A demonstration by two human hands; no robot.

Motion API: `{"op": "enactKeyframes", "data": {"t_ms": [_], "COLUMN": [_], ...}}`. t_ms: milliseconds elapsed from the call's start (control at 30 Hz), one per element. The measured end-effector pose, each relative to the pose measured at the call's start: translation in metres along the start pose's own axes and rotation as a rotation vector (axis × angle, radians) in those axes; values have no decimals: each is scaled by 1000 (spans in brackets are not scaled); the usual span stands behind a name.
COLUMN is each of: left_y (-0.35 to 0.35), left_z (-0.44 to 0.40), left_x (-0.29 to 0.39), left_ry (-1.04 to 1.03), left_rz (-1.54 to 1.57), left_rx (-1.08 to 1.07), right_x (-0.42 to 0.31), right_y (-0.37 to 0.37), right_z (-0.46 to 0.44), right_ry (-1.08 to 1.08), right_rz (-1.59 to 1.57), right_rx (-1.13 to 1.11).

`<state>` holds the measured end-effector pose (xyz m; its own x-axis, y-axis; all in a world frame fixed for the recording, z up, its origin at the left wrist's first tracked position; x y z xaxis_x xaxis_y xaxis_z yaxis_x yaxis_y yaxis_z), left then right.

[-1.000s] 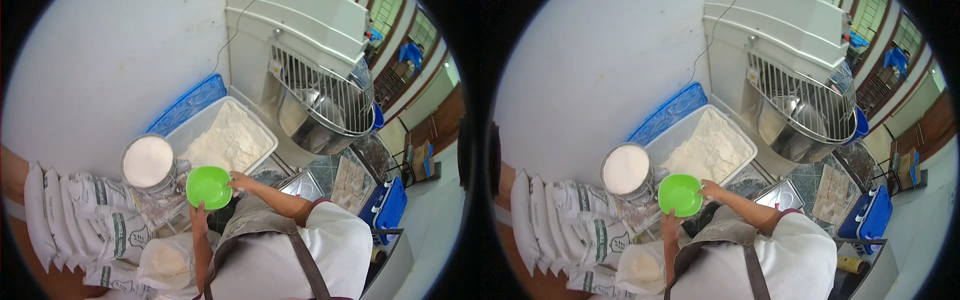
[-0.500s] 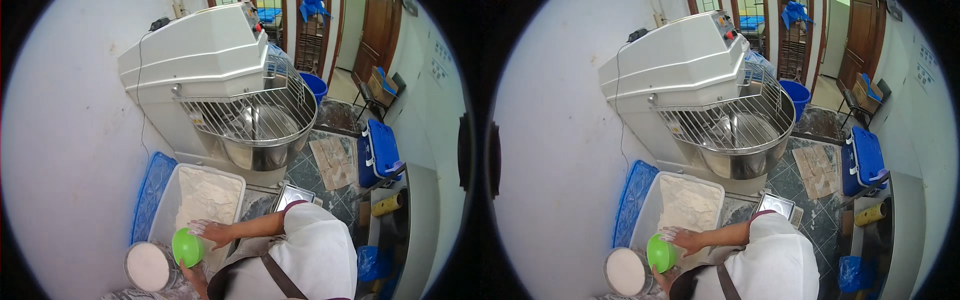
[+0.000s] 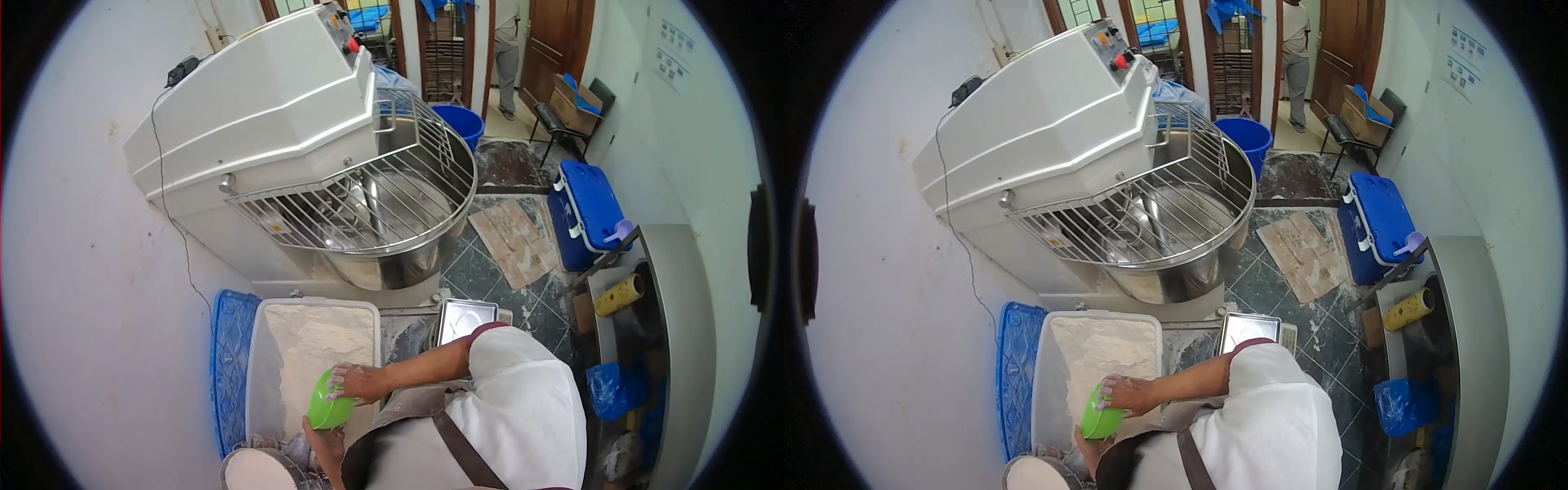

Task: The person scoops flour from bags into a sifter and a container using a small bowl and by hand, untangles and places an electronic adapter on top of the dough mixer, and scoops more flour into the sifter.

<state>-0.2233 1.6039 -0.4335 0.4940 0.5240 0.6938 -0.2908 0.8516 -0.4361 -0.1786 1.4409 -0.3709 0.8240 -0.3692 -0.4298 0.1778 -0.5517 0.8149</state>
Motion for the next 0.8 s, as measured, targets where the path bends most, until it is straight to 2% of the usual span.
{"op": "enactKeyframes", "data": {"t_ms": [167, 333, 400, 433, 467, 500, 567, 600, 667, 733, 800], "left_y": [7, 29, 32, 29, 66, 63, 87, 106, 123, 145, 169], "left_z": [-10, -15, -16, -8, -21, -4, 11, 21, 23, 41, 69], "left_x": [-7, -19, -19, -9, -32, -21, -14, -20, -24, -22, -45], "left_ry": [104, 141, 49, -80, -18, 52, 16, -9, -76, -78, -59], "left_rz": [-25, -29, -98, -172, -124, -66, -55, 23, -54, -18, 67], "left_rx": [-55, -114, -111, -187, -99, -4, 146, 203, 230, 324, 446], "right_x": [2, 12, 13, 13, 26, 28, 20, 16, 40, 44, 57], "right_y": [0, -23, -33, -38, -60, -54, -36, -54, -48, -62, -73], "right_z": [12, 18, 9, 7, 11, 4, -12, -13, -2, -12, -15], "right_ry": [-91, -156, -256, -301, -257, -228, -433, -367, -402, -368, -501], "right_rz": [21, 7, -111, -169, -153, -181, -267, -276, -211, -183, -347], "right_rx": [88, 38, -101, -243, -160, -84, -85, -161, 180, 104, -36]}}
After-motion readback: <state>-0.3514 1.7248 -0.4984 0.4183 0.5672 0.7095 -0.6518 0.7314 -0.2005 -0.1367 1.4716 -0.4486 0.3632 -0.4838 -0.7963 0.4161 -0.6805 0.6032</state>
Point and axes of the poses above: each hand's wrist, its own z-axis away from the middle knuckle, its own y-axis out of the back of the hand, x = y × z, the point moved 7 cm from there along -z, towards the middle knuckle, and after that the axes turned 2 degrees about -y, right-handed, at the moved point
